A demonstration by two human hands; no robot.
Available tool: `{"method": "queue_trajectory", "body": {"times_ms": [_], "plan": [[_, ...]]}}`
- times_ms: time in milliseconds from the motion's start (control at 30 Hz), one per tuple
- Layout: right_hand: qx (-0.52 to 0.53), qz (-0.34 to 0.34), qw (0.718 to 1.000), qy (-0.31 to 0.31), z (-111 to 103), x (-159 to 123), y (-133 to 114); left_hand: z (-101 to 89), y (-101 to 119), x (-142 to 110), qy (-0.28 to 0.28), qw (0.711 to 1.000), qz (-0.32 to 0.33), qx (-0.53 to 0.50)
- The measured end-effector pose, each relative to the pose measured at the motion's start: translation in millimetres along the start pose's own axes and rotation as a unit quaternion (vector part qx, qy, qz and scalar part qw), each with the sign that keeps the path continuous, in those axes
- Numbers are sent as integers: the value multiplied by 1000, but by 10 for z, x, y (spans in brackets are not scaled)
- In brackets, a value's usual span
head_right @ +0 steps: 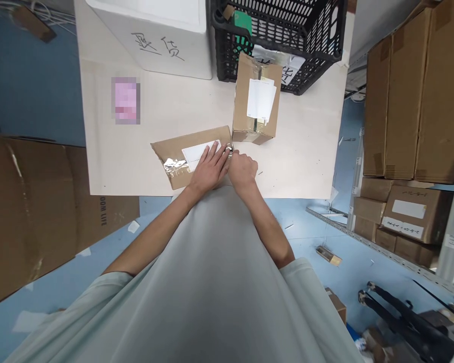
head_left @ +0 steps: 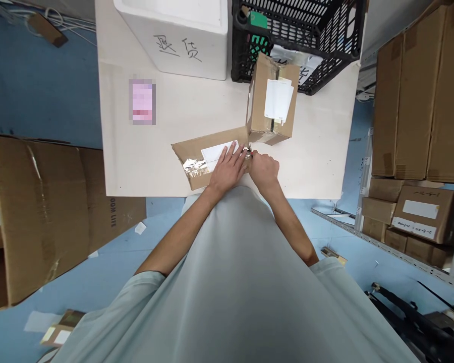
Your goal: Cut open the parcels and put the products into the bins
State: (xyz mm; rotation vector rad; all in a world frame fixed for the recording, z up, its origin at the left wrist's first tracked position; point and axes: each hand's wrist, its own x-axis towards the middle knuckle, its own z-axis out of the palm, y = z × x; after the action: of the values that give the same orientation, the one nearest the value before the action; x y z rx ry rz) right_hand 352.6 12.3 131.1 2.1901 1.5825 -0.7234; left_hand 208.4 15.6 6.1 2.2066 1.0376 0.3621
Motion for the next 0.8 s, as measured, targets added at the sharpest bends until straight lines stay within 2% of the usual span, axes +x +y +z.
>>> {"method": "queue_trajectory", "body": {"times_ms": [167, 400, 567, 700, 800], "plan": [[-16, 7, 1000, -6, -15, -150, 78, 20, 33, -15, -13, 1000, 16, 5], [-9, 12, 1000, -4, -5, -99, 110, 48, 5, 26, -9, 1000, 16, 9], [-21, 37, 998, -48, 84, -170, 139, 63, 1, 21, 9, 1000, 18, 5], [-26, 41, 999, -23, 118, -301, 146, 78, 53, 33, 18, 1000, 21, -11], [-23, 39, 999, 6, 45, -447, 113, 13, 36, 5, 39, 999, 15, -35]]}}
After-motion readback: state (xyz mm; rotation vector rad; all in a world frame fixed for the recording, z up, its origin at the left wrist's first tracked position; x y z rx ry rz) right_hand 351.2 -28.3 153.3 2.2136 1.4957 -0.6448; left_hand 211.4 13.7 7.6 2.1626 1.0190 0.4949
